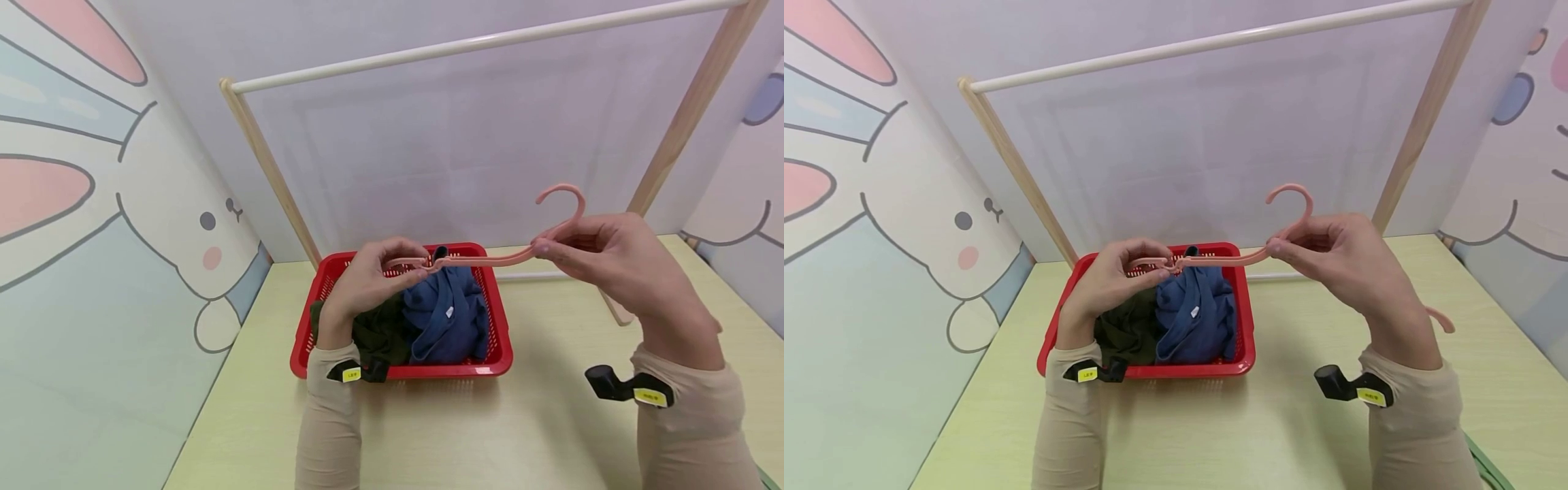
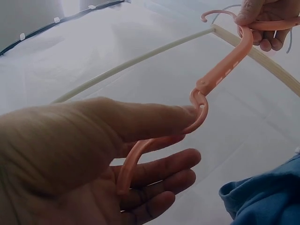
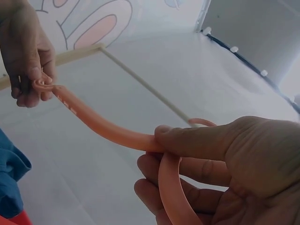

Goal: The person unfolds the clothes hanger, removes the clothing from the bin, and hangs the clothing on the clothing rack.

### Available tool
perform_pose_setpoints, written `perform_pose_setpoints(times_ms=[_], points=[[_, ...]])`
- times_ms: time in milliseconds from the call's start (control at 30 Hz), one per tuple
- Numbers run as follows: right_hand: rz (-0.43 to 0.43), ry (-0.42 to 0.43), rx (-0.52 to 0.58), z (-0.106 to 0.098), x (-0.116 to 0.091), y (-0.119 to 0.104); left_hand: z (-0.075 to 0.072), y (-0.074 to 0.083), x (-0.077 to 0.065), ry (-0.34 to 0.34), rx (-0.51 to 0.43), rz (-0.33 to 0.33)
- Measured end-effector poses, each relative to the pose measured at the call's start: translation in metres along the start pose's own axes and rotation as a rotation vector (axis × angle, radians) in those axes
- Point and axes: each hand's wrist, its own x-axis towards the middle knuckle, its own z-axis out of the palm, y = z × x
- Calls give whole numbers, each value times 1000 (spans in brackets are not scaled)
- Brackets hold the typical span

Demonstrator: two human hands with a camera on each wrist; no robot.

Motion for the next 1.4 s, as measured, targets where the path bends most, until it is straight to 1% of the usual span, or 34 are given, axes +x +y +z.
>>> perform_pose_setpoints(times_ms=[100, 267, 467, 567, 700, 867, 1000, 1200, 1400], points=[[9, 8, -18, -1, -1, -1, -1, 1, 0, 20, 3, 11], [51, 47, -36, -6, -3, -1, -2, 1, 1, 80, 38, 24], [67, 94, 5, -10, -4, 3, -3, 0, 3, 103, 25, 35], [79, 113, 26, -9, -4, 5, -4, -2, 1, 131, 18, 33], [101, 121, 25, -9, -4, 9, -4, -5, -3, 154, 26, 25], [108, 138, 5, -10, -3, 13, -5, -7, -7, 158, 47, 22], [102, 186, 36, -13, -2, 17, -6, -6, -10, 154, 86, 13], [112, 241, 111, -16, -1, 19, -5, -2, -21, 112, 157, -1], [129, 257, 157, -18, 1, 17, 5, -3, -35, 54, 235, -29]])
